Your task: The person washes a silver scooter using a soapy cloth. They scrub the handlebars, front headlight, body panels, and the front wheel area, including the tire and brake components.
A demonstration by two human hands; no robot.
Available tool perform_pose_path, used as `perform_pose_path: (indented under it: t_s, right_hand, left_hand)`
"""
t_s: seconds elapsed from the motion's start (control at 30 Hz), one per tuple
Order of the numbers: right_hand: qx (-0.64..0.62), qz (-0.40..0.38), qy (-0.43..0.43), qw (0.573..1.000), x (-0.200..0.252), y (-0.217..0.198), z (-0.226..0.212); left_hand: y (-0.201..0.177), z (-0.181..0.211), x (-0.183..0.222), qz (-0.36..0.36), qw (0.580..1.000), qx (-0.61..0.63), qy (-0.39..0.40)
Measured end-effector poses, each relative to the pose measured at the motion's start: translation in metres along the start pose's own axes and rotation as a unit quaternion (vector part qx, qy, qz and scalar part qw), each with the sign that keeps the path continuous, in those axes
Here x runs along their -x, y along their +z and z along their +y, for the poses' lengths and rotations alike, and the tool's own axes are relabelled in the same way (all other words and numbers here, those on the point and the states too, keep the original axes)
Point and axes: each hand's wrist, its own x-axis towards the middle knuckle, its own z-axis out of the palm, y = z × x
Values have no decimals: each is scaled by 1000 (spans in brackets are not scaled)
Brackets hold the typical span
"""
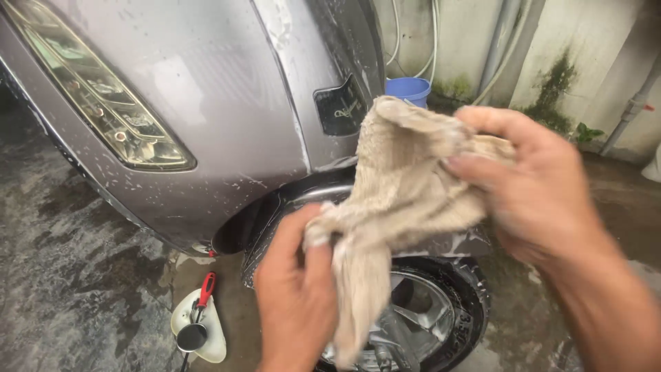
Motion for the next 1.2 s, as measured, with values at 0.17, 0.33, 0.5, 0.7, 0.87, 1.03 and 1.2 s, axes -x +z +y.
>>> perform_pose_path:
  t_s: [0.17,0.33,0.5,0.7,0.87,1.03,1.2]
  right_hand:
    - [406,98,-256,872,-36,-8,57]
    - [334,138,-171,917,-53,-13,49]
    - [23,80,85,993,-56,-24,31]
    - [-22,155,79,984,-66,-37,47]
    - [-17,133,108,985,-68,-47,39]
    - [-2,27,147,989,-54,-59,12]
    - [2,49,132,990,-58,-61,9]
  left_hand:
    - [19,0,-7,-40,925,-214,311]
    - [35,20,4,-92,951,-257,143]
    - [39,54,-7,-60,973,-215,-65]
    - [78,26,13,-88,930,-215,285]
    - [101,-11,39,-65,813,-420,399]
    - [96,16,23,-133,852,-371,345]
    - [80,57,-2,-98,758,-477,434]
